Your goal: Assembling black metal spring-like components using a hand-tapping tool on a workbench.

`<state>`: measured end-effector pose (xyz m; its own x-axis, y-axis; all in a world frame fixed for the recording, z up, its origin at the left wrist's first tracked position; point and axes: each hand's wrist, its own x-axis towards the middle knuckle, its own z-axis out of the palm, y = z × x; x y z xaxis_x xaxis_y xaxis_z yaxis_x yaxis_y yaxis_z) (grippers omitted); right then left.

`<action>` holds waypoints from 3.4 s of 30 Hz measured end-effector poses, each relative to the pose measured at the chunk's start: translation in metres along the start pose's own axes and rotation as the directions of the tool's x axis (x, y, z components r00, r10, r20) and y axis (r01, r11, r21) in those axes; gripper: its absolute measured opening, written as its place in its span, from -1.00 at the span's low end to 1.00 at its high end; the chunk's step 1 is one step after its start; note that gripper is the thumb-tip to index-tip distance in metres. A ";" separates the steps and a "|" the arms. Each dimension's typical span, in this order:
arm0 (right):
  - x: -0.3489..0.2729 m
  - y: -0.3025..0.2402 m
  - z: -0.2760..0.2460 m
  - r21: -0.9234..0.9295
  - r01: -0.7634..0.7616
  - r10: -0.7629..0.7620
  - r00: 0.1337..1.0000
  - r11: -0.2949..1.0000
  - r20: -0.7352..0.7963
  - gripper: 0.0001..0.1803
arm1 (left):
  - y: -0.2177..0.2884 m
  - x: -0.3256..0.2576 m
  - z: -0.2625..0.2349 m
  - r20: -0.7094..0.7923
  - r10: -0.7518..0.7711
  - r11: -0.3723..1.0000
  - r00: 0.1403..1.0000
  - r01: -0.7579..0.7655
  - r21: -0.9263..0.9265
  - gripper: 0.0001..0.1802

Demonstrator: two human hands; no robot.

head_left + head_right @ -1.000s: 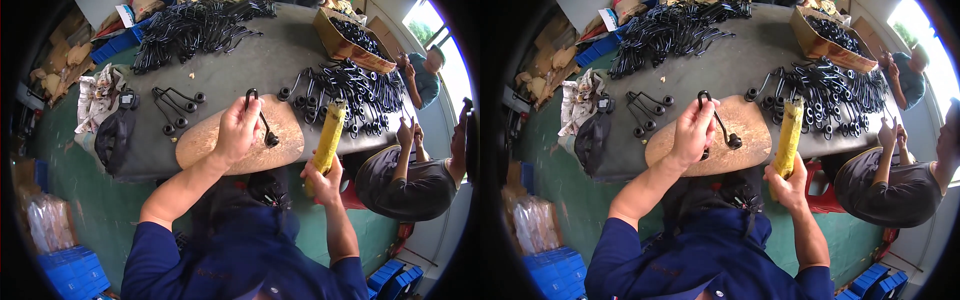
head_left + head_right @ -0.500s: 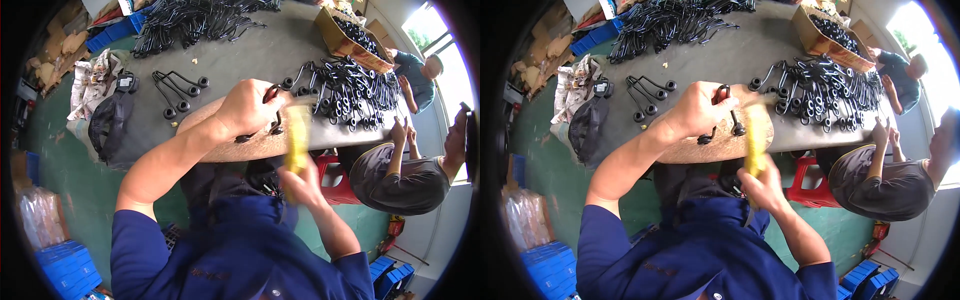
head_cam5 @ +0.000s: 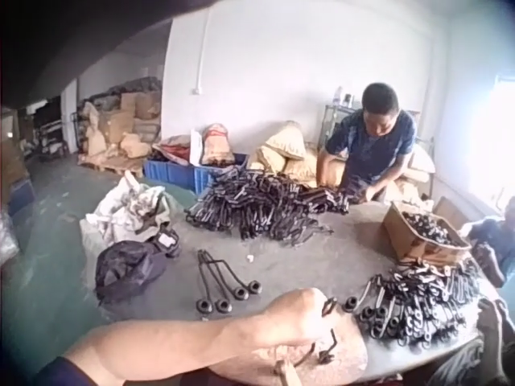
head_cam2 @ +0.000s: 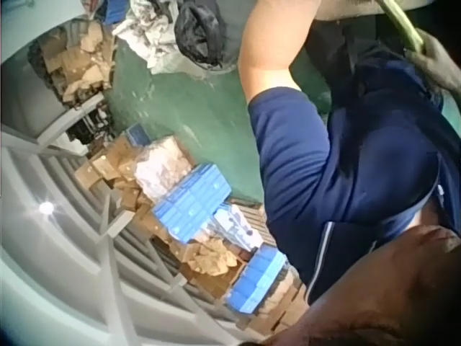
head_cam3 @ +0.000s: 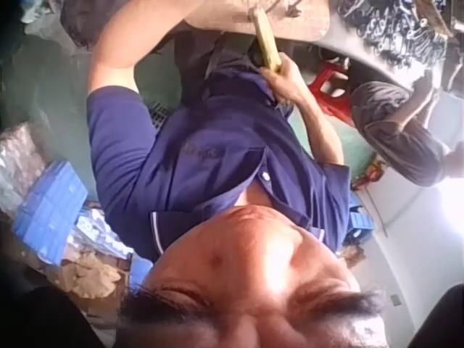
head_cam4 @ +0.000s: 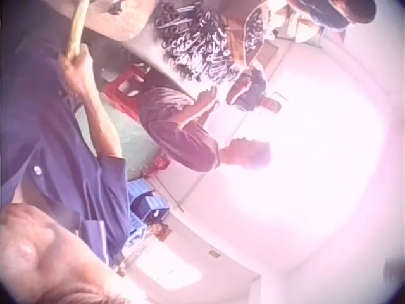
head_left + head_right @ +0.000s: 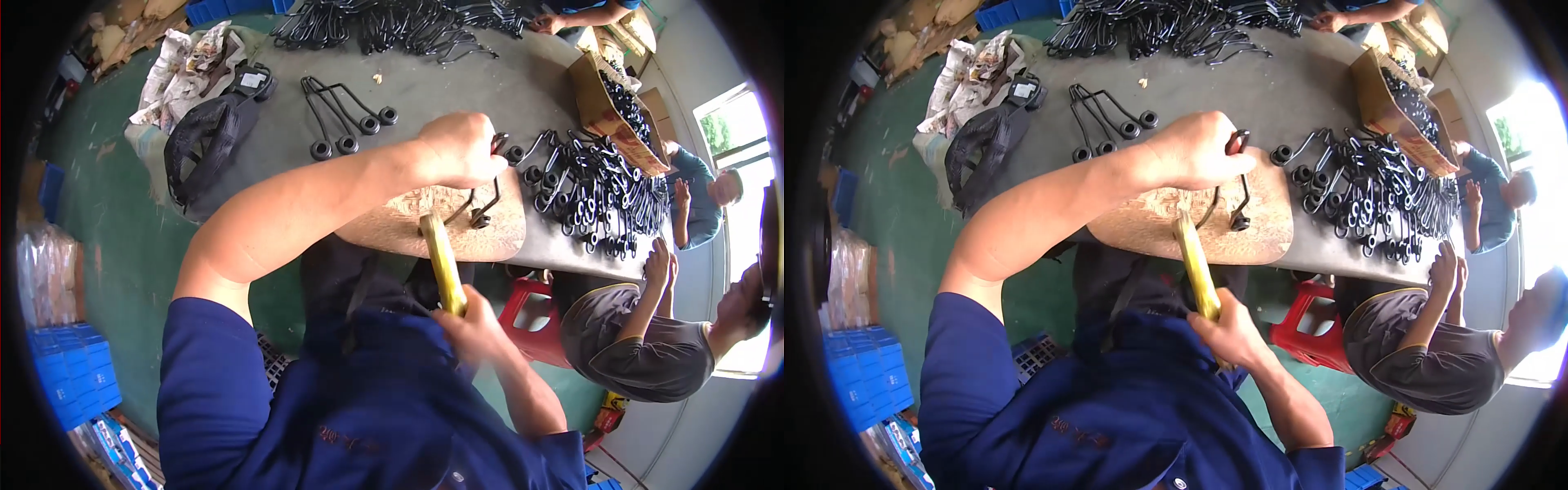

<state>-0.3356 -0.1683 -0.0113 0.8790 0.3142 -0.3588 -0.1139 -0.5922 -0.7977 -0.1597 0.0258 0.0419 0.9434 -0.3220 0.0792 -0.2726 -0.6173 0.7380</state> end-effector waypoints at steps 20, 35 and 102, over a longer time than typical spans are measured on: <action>0.054 0.067 -0.090 0.376 0.065 0.062 0.947 0.924 -0.315 -0.76 | -0.154 -0.012 -0.149 -0.104 -0.345 0.651 0.933 0.158 -0.743 -0.75; 0.072 0.113 -0.096 0.732 0.118 0.085 0.969 0.671 -0.234 -0.66 | -0.195 0.039 -0.120 -0.487 -0.351 0.699 0.800 0.570 0.432 -0.54; -0.021 0.009 -0.063 0.210 0.085 -0.086 0.996 0.974 -0.002 -0.61 | -0.019 0.014 0.003 -0.085 0.203 0.777 0.976 -0.213 -0.592 -0.87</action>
<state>-0.3256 -0.2271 0.0193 0.8865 0.3627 -0.2875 -0.1338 -0.3939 -0.9094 -0.1416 0.0315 0.0269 0.8811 -0.3785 0.2837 -0.3012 0.0135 0.9535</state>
